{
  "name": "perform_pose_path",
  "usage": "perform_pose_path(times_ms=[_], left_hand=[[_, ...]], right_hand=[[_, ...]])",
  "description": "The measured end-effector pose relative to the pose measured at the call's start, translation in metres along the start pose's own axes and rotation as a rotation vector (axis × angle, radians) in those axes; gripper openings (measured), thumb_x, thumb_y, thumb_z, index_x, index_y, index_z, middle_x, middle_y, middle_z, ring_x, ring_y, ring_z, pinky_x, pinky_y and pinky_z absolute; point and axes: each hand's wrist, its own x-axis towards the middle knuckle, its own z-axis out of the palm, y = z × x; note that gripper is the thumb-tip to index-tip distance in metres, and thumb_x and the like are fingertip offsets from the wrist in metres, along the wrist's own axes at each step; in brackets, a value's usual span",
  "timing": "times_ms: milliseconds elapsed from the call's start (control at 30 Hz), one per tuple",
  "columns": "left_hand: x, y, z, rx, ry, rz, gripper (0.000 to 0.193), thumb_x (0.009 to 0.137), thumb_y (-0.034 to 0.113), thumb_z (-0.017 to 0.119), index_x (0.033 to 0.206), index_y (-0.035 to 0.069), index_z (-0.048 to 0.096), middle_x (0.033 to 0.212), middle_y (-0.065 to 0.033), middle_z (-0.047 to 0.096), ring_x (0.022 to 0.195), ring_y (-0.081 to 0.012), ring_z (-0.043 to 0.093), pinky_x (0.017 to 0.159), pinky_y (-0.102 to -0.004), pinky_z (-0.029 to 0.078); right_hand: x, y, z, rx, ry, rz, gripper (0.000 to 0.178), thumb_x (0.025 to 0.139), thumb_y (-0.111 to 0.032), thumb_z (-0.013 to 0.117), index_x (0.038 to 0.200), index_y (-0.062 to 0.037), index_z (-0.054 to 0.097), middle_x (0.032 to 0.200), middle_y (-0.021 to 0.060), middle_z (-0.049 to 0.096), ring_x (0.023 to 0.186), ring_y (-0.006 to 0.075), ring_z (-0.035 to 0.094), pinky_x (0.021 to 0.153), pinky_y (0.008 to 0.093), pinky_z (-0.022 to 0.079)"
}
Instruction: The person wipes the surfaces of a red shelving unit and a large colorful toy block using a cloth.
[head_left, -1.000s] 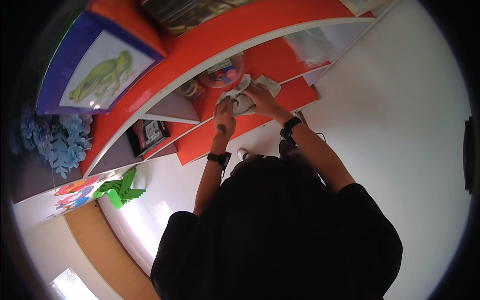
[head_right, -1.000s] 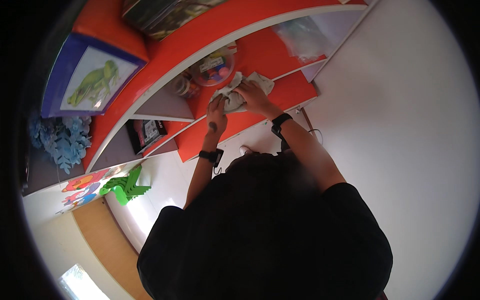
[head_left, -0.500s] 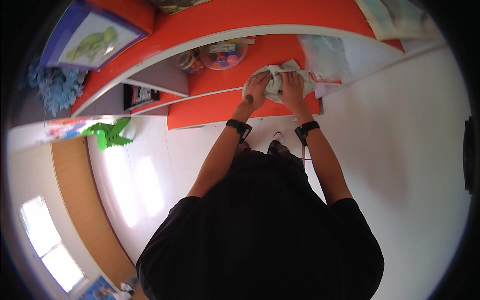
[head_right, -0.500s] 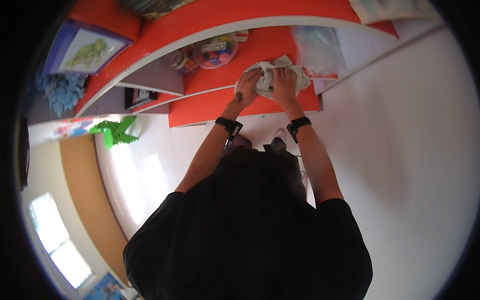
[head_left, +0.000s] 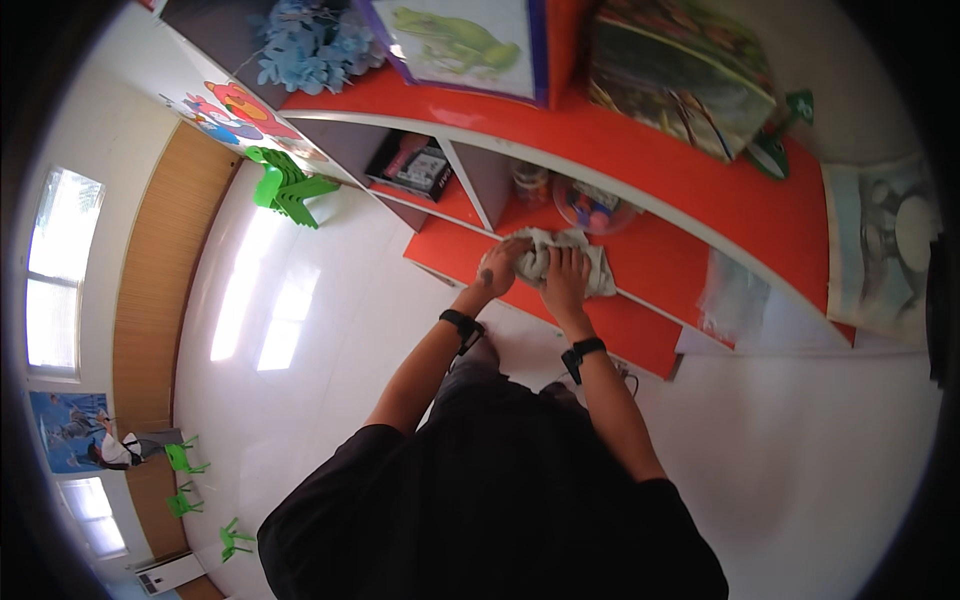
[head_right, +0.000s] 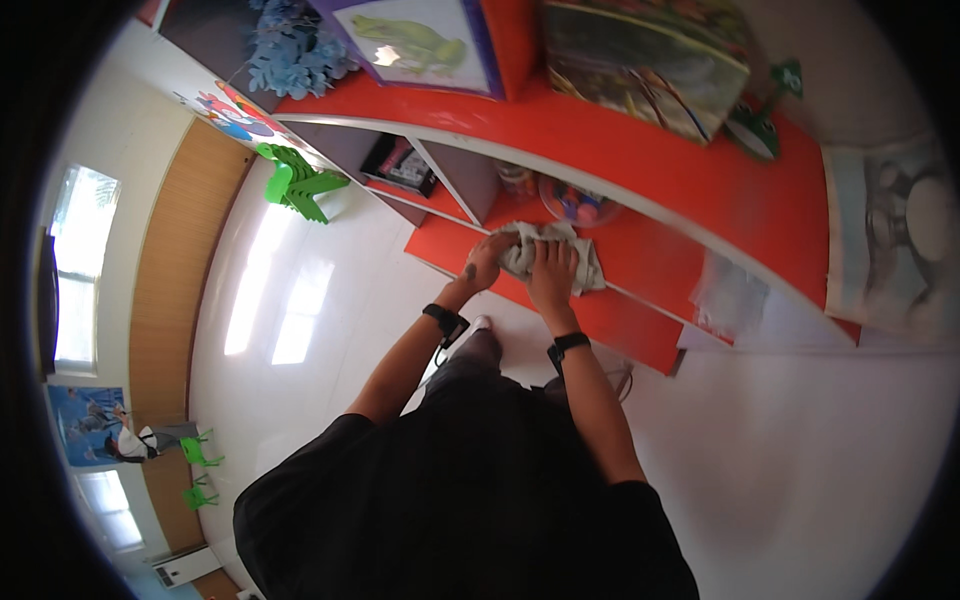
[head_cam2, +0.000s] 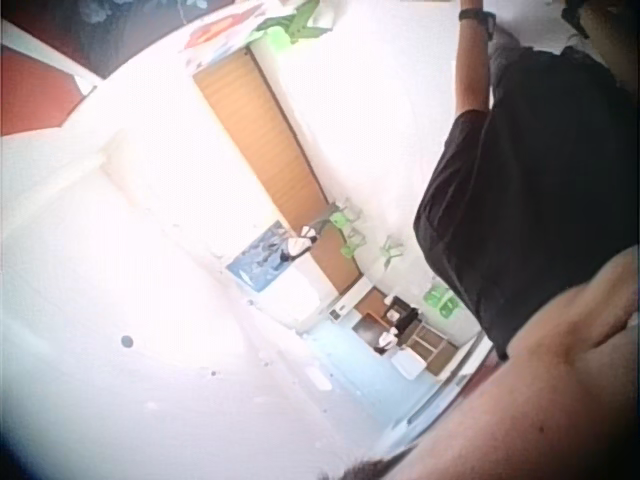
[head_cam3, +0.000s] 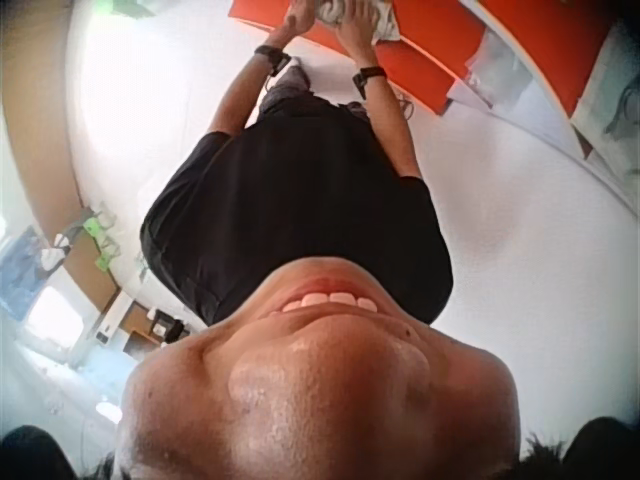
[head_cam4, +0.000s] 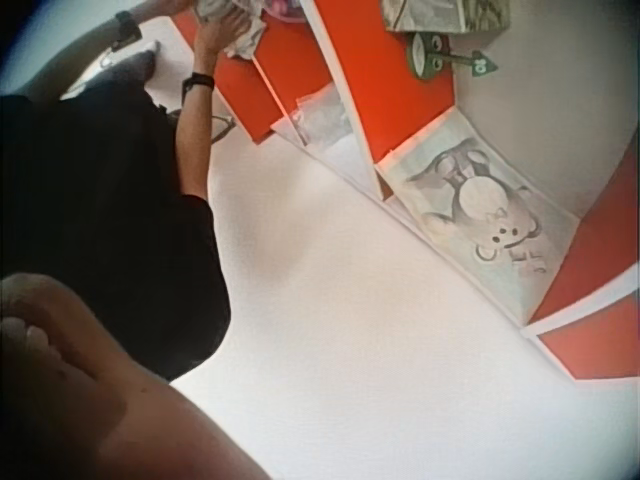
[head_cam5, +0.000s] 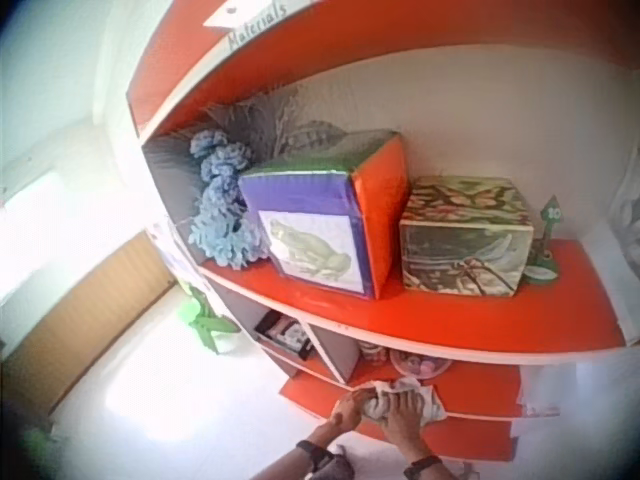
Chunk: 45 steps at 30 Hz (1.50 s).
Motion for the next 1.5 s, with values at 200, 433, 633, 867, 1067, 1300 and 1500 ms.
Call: perform_pose_path(times_ms=[200,433,633,867,1067,1300,1500], left_hand=[[-0.006,-0.018,0.002,0.067,-0.075,0.010,0.050,0.079,0.002,0.051,0.128,0.005,0.057,0.134,-0.0192,0.056,0.127,-0.0398,0.049,0.106,-0.0456,0.039],[0.018,-0.061,-0.007,-0.456,-0.174,0.225,0.056,0.068,-0.008,0.043,0.123,-0.006,0.056,0.133,-0.0276,0.054,0.127,-0.0429,0.047,0.109,-0.0463,0.038],[0.004,-0.063,-0.032,-0.400,-0.224,0.342,0.054,0.075,-0.010,0.046,0.128,-0.005,0.052,0.126,-0.0295,0.056,0.121,-0.0451,0.051,0.103,-0.0466,0.042],[0.009,-0.007,-0.197,-0.312,-0.254,0.486,0.050,0.081,-0.002,0.050,0.131,0.006,0.054,0.124,-0.0158,0.061,0.118,-0.0339,0.056,0.099,-0.0439,0.043],[0.030,0.042,-0.304,-0.017,0.297,0.759,0.051,0.083,0.011,0.055,0.133,0.019,0.057,0.138,-0.0055,0.055,0.127,-0.0191,0.053,0.103,-0.0391,0.035],[0.076,0.049,-0.294,0.077,0.272,0.458,0.064,0.070,-0.011,0.048,0.129,0.013,0.059,0.134,-0.0082,0.057,0.130,-0.0275,0.049,0.110,-0.0454,0.027],[0.068,0.050,-0.285,0.137,0.346,0.413,0.057,0.069,-0.008,0.052,0.123,0.007,0.060,0.131,-0.0095,0.057,0.128,-0.0303,0.049,0.110,-0.0451,0.026]], right_hand=[[0.001,-0.014,0.021,-0.075,0.088,0.060,0.066,0.069,-0.015,0.076,0.128,-0.0060,0.049,0.125,0.0162,0.052,0.127,0.0363,0.042,0.107,0.0530,0.027],[0.025,-0.041,0.029,-0.203,0.050,0.163,0.055,0.073,-0.009,0.069,0.124,-0.0040,0.049,0.124,0.0185,0.050,0.124,0.0385,0.043,0.107,0.0542,0.028],[0.014,-0.057,0.028,-0.123,0.011,0.273,0.058,0.070,-0.002,0.067,0.124,-0.0061,0.050,0.125,0.0186,0.049,0.122,0.0399,0.043,0.104,0.0548,0.029],[0.033,-0.154,-0.068,0.023,0.237,0.278,0.050,0.067,-0.005,0.069,0.117,-0.0070,0.060,0.123,0.0176,0.057,0.114,0.0410,0.053,0.099,0.0551,0.038],[0.126,-0.233,-0.185,-0.284,0.717,-0.076,0.049,0.075,-0.028,0.081,0.116,-0.0070,0.062,0.128,0.0176,0.056,0.116,0.0395,0.054,0.099,0.0534,0.040],[0.185,-0.221,-0.140,-0.259,0.711,0.152,0.048,0.066,-0.016,0.071,0.113,-0.0101,0.062,0.108,0.0119,0.060,0.107,0.0336,0.051,0.100,0.0480,0.033],[0.176,-0.218,-0.145,-0.130,0.639,0.133,0.050,0.062,-0.014,0.072,0.111,-0.0121,0.063,0.105,0.0061,0.057,0.102,0.0297,0.051,0.098,0.0469,0.033]])
